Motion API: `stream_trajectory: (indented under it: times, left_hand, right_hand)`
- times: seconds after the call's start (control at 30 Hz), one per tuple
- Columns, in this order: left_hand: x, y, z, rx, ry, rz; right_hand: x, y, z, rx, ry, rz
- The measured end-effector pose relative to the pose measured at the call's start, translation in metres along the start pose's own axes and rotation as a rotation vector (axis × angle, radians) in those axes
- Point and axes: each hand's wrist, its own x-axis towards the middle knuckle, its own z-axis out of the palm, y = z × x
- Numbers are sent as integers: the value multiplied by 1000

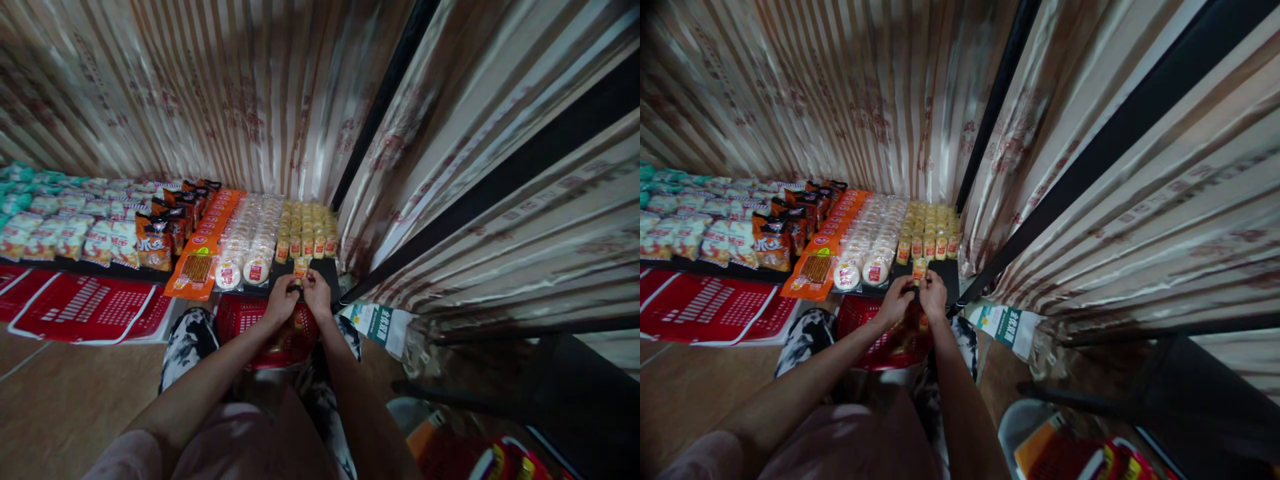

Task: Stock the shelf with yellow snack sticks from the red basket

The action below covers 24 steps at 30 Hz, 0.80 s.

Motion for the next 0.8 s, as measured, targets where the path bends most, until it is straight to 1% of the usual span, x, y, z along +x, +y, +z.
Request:
stream_trajectory:
  times: [0.13, 0.27, 0.6, 0.8]
  left_hand:
    - [10, -5, 2, 84, 17, 56]
    - [17, -5, 4, 147, 17, 73]
    - [28, 1, 3, 231, -28, 22]
    - [30, 2, 2, 249, -46, 15]
  right_hand:
    - [11, -1, 6, -31, 19, -30]
    - [21, -4, 9, -91, 49, -43]
    - [35, -6, 20, -126, 71, -60]
    - [40, -11, 22, -89, 77, -40]
